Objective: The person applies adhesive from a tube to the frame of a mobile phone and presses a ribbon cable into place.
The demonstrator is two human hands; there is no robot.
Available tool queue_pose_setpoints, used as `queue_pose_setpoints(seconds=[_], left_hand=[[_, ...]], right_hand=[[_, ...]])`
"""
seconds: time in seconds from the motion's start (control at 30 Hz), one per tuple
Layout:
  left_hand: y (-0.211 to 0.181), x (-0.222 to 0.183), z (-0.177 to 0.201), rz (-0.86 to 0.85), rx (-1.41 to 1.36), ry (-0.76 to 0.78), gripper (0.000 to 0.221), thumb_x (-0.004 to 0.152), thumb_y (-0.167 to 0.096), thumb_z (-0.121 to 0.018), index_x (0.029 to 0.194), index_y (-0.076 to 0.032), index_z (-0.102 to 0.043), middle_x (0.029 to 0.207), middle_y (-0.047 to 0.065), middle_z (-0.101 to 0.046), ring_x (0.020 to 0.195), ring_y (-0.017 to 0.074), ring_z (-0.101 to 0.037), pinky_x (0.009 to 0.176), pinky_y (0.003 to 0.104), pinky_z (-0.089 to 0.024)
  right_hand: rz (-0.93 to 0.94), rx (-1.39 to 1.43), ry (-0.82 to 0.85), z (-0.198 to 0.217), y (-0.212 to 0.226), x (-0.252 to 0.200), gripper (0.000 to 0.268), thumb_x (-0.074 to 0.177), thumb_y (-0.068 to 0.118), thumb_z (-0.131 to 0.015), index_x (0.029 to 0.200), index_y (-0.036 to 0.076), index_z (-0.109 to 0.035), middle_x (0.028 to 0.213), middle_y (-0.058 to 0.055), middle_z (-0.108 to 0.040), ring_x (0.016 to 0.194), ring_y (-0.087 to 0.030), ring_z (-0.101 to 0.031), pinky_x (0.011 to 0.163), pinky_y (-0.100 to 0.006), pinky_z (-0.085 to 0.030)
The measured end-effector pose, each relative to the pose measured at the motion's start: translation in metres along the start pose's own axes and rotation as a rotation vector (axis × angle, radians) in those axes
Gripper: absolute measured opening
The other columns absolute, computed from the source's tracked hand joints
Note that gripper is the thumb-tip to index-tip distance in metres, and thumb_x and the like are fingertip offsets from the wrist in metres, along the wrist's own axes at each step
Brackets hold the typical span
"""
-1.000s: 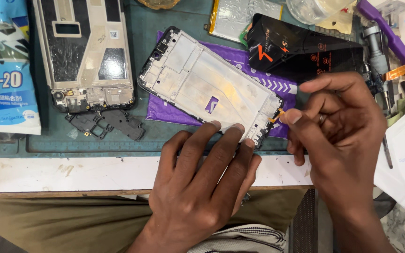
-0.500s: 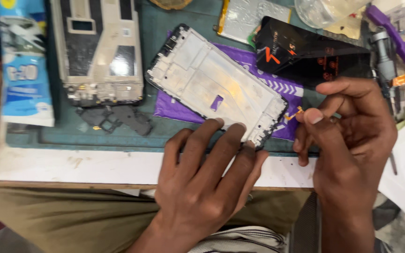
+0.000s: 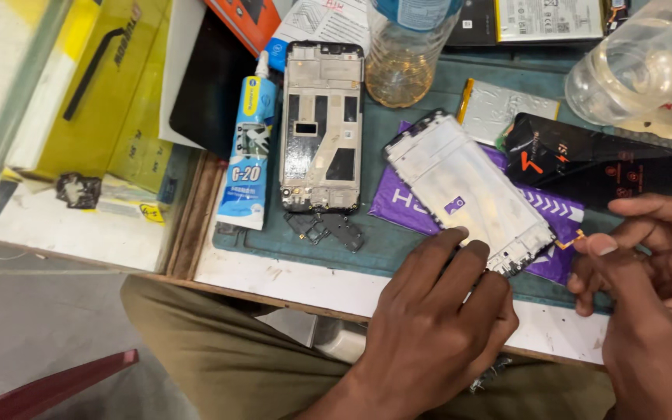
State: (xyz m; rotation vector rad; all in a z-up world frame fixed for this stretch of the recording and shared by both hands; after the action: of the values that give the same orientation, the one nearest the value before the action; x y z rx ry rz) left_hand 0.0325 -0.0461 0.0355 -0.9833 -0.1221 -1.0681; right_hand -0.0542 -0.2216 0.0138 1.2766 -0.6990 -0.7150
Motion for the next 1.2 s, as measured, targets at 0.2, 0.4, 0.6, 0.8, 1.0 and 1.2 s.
queue_pose_setpoints(seconds=[0.2,0.4,0.6,0.8,1.0,1.2], left_hand=[[0.006,0.001,0.010,-0.014,-0.129,0.047,0.027,0.085,-0.006,-0.077,0.107,0.000,-0.064,0.121,0.019,-0.062,0.128,0.0425,-0.059,0.107,0.048,-0.053],[0.005,0.007,0.010,0.008,-0.094,0.011,0.024,0.084,0.000,-0.075,0.105,0.000,-0.064,0.114,0.016,-0.064,0.121,0.0392,-0.065,0.096,0.044,-0.057],[0.006,0.006,0.007,0.024,-0.086,0.004,0.021,0.085,0.000,-0.075,0.103,-0.001,-0.065,0.113,0.015,-0.065,0.120,0.0379,-0.066,0.096,0.043,-0.058],[0.005,0.007,0.010,0.013,-0.094,0.000,0.023,0.084,0.000,-0.075,0.105,0.000,-0.065,0.113,0.016,-0.064,0.120,0.0382,-0.065,0.098,0.043,-0.057],[0.002,0.010,0.013,-0.029,-0.098,-0.015,0.024,0.086,0.000,-0.076,0.106,0.001,-0.065,0.112,0.015,-0.066,0.118,0.0363,-0.066,0.105,0.043,-0.057],[0.011,0.003,0.011,0.007,-0.132,-0.031,0.020,0.094,-0.002,-0.077,0.110,0.000,-0.066,0.112,0.012,-0.067,0.118,0.0318,-0.069,0.106,0.039,-0.058]], right_hand=[[0.062,0.185,0.044,0.001,-0.001,0.000,0.024,0.101,-0.003,-0.067,0.123,-0.002,-0.057,0.081,-0.006,-0.059,0.063,-0.013,-0.060,0.057,-0.027,-0.045],[0.051,0.165,0.019,0.003,0.002,0.004,0.025,0.100,-0.003,-0.063,0.124,-0.002,-0.058,0.085,-0.006,-0.061,0.066,-0.013,-0.059,0.057,-0.026,-0.044],[0.042,0.157,0.024,0.002,0.003,0.005,0.025,0.099,-0.004,-0.062,0.124,-0.002,-0.057,0.085,-0.007,-0.062,0.066,-0.012,-0.059,0.057,-0.026,-0.044],[0.059,0.145,0.026,0.002,0.003,0.005,0.026,0.099,-0.005,-0.062,0.124,-0.002,-0.058,0.085,-0.006,-0.062,0.066,-0.012,-0.059,0.057,-0.025,-0.044],[0.050,0.125,0.037,-0.006,0.011,-0.005,0.027,0.099,-0.006,-0.066,0.124,-0.001,-0.058,0.086,-0.003,-0.061,0.070,-0.008,-0.056,0.066,-0.022,-0.047],[0.041,-0.098,-0.030,-0.020,0.013,-0.027,0.029,0.099,-0.008,-0.068,0.126,0.000,-0.059,0.091,0.000,-0.059,0.078,-0.003,-0.054,0.071,-0.017,-0.043]])
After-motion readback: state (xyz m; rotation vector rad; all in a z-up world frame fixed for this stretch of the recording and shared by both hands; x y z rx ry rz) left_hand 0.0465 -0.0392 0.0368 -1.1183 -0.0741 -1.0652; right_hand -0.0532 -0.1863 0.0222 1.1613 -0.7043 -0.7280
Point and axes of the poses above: each hand's wrist, its own x-axis towards the middle knuckle, its own z-axis out of the back of the hand, y = z × x, the point moved 7 cm from there along x, towards the middle knuckle
